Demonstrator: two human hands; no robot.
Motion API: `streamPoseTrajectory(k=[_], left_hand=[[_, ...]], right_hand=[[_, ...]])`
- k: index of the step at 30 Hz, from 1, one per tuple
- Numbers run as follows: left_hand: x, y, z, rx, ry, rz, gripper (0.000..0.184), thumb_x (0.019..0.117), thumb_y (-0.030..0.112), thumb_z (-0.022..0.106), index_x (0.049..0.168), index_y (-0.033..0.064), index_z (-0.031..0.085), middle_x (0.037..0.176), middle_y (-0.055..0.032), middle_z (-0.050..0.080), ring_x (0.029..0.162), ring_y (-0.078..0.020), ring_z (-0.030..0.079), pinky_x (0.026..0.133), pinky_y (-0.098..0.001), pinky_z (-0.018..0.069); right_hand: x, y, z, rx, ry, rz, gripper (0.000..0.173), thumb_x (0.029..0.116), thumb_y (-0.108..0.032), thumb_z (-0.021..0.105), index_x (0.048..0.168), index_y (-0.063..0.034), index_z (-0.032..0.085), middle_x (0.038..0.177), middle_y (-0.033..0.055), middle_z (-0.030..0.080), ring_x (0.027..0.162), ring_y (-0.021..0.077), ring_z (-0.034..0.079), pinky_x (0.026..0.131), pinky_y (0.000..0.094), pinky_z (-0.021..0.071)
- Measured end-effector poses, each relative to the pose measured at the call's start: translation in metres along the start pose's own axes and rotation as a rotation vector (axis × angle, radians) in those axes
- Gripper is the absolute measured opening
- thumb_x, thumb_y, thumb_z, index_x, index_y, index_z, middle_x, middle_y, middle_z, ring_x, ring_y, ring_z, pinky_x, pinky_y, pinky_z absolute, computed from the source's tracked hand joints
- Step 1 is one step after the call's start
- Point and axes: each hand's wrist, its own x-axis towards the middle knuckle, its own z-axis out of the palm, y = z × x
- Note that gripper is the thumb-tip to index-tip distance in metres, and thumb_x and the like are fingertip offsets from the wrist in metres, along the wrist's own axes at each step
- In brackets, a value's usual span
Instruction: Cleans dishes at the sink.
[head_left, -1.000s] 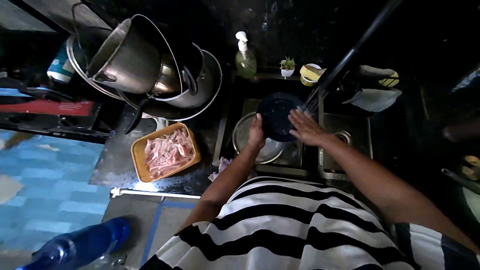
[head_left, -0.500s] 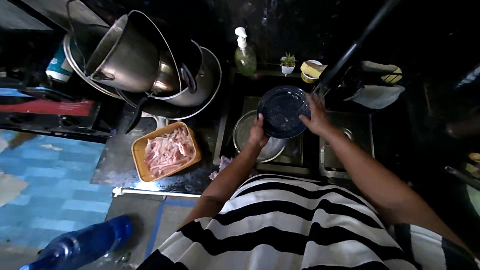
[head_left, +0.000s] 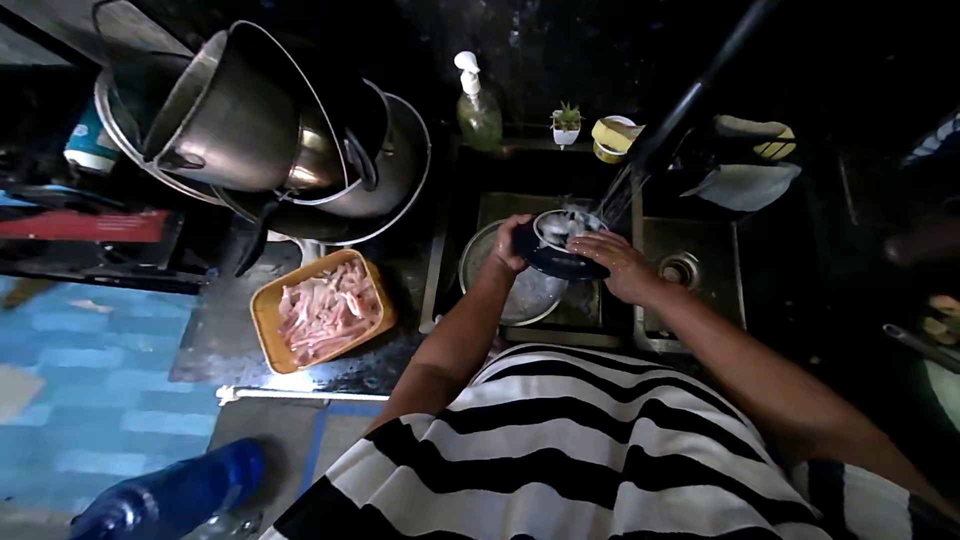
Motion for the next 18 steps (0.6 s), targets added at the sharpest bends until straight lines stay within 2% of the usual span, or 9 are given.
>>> streamPoseTrajectory(k=[2, 4, 6, 7, 9, 12, 15, 16, 18], left_hand=[[-0.001, 0.006, -0.004, 0.046, -0.094, -0.020, 0.032, 0.1046, 0.025, 0.034, 0.102, 0.0110, 0.063, 0.089, -0.0056, 0.072, 0.080, -0.0147, 0.071, 0.071, -0.0331, 0.0607], [-0.003, 0.008, -0.004, 0.087, -0.162, -0.017, 0.028, 0.1039, 0.022, 0.037, 0.116, 0.0110, 0.059, 0.097, -0.0073, 0.072, 0.086, -0.0165, 0.071, 0.076, -0.0351, 0.0613], [-0.007, 0.007, 0.004, 0.138, -0.199, 0.026, 0.026, 0.1008, 0.017, 0.043, 0.123, 0.0127, 0.055, 0.103, -0.0069, 0.072, 0.092, -0.0176, 0.071, 0.081, -0.0378, 0.0610], [-0.010, 0.005, 0.007, 0.172, -0.204, 0.037, 0.027, 0.0998, 0.015, 0.045, 0.126, 0.0131, 0.054, 0.104, -0.0065, 0.072, 0.093, -0.0179, 0.071, 0.082, -0.0386, 0.0609], [-0.014, -0.001, 0.012, 0.205, -0.213, 0.030, 0.032, 0.0994, 0.010, 0.047, 0.132, 0.0121, 0.050, 0.107, -0.0079, 0.071, 0.096, -0.0204, 0.070, 0.085, -0.0422, 0.0601], [-0.018, -0.013, 0.025, 0.249, -0.281, -0.009, 0.032, 0.0999, 0.004, 0.047, 0.131, 0.0116, 0.051, 0.107, -0.0064, 0.071, 0.097, -0.0198, 0.070, 0.087, -0.0429, 0.0596], [-0.023, -0.023, 0.040, 0.324, -0.352, -0.004, 0.021, 0.0957, 0.002, 0.053, 0.112, 0.0098, 0.064, 0.098, -0.0045, 0.074, 0.090, -0.0171, 0.071, 0.083, -0.0405, 0.0590], [-0.026, -0.025, 0.042, 0.367, -0.352, -0.019, 0.022, 0.0982, 0.003, 0.052, 0.118, 0.0098, 0.059, 0.100, -0.0045, 0.072, 0.090, -0.0160, 0.070, 0.083, -0.0391, 0.0591], [-0.032, -0.026, 0.044, 0.397, -0.316, -0.026, 0.031, 0.0978, 0.005, 0.051, 0.129, 0.0098, 0.054, 0.106, -0.0059, 0.070, 0.091, -0.0161, 0.070, 0.083, -0.0388, 0.0597]], right_hand=[[0.000, 0.010, -0.006, -0.093, -0.141, 0.067, 0.086, 0.0685, 0.024, 0.069, 0.145, -0.0140, 0.059, 0.155, 0.0089, 0.052, 0.149, 0.0348, 0.040, 0.124, 0.0596, 0.0246], [0.002, 0.024, -0.013, -0.153, -0.263, 0.186, 0.104, 0.0634, 0.022, 0.077, 0.155, -0.0189, 0.047, 0.167, 0.0140, 0.032, 0.156, 0.0415, 0.021, 0.123, 0.0697, 0.0177], [0.008, 0.033, -0.021, -0.164, -0.337, 0.289, 0.109, 0.0670, 0.018, 0.076, 0.161, -0.0211, 0.037, 0.171, 0.0138, 0.020, 0.158, 0.0424, 0.010, 0.123, 0.0687, 0.0152], [0.013, 0.033, -0.027, -0.134, -0.357, 0.345, 0.103, 0.0723, 0.016, 0.073, 0.161, -0.0210, 0.036, 0.172, 0.0120, 0.017, 0.158, 0.0414, 0.009, 0.125, 0.0651, 0.0160], [0.024, 0.027, -0.031, -0.047, -0.263, 0.371, 0.078, 0.0844, 0.012, 0.062, 0.156, -0.0160, 0.046, 0.169, 0.0127, 0.026, 0.157, 0.0398, 0.016, 0.126, 0.0613, 0.0173], [0.042, 0.007, -0.013, -0.114, -0.088, 0.152, 0.045, 0.1032, -0.013, 0.048, 0.148, -0.0116, 0.056, 0.163, 0.0148, 0.040, 0.155, 0.0383, 0.026, 0.126, 0.0611, 0.0152], [0.066, 0.008, -0.004, -0.224, -0.003, -0.031, 0.039, 0.1062, -0.021, 0.046, 0.139, -0.0152, 0.065, 0.152, 0.0086, 0.055, 0.151, 0.0341, 0.037, 0.126, 0.0620, 0.0172], [0.073, 0.015, -0.010, -0.249, 0.006, 0.010, 0.038, 0.1070, -0.022, 0.045, 0.137, -0.0146, 0.067, 0.148, 0.0083, 0.059, 0.148, 0.0336, 0.042, 0.125, 0.0607, 0.0210], [0.082, 0.031, -0.028, -0.217, 0.013, 0.244, 0.041, 0.1105, -0.029, 0.039, 0.135, -0.0129, 0.067, 0.142, 0.0113, 0.063, 0.139, 0.0334, 0.052, 0.117, 0.0588, 0.0344]])
